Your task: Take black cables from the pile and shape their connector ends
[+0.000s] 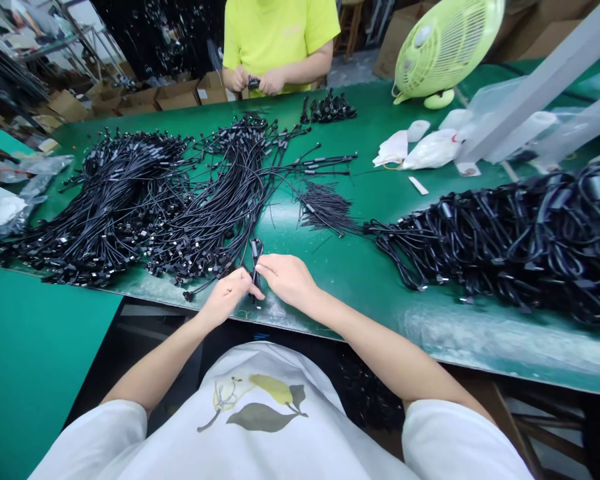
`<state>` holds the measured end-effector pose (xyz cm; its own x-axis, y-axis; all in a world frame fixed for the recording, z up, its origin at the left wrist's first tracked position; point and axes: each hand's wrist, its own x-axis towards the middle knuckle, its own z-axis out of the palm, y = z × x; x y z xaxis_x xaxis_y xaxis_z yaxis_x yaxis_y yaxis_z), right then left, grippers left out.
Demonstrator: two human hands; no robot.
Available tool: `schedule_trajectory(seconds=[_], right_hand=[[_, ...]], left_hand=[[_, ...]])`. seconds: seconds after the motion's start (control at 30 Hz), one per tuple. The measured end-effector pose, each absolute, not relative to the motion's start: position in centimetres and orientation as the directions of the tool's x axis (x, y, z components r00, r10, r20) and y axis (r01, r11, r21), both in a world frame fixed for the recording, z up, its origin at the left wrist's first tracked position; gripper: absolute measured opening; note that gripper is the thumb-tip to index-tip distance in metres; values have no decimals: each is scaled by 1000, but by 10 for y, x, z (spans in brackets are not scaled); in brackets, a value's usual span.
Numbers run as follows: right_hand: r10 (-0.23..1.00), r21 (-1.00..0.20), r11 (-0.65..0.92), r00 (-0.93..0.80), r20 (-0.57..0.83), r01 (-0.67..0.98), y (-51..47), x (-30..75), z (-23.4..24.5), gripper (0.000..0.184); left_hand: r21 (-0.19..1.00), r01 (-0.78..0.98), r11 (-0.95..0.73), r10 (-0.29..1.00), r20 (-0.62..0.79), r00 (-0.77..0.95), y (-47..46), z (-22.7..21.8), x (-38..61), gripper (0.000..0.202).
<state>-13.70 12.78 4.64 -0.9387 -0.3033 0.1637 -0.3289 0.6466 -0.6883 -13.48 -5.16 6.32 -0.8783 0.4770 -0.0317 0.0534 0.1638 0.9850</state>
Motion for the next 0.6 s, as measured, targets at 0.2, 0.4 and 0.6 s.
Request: schedule_trajectory(seconds=[0.2,0.4,0.6], right_hand=[[-371,-563,640,-852,370,-523,117,-119,48,30],[-289,-938,263,-946,146,-224,121,-122,48,33],[-685,-761,-312,-690,-233,568,128,-125,31,45]], left_hand=[[996,-87,25,243,-91,-966,-49,31,-136,38],[999,-13,-49,473,12,-881,-53,41,-130,36],[998,60,3,520,50,-852,-47,46,-125,36]])
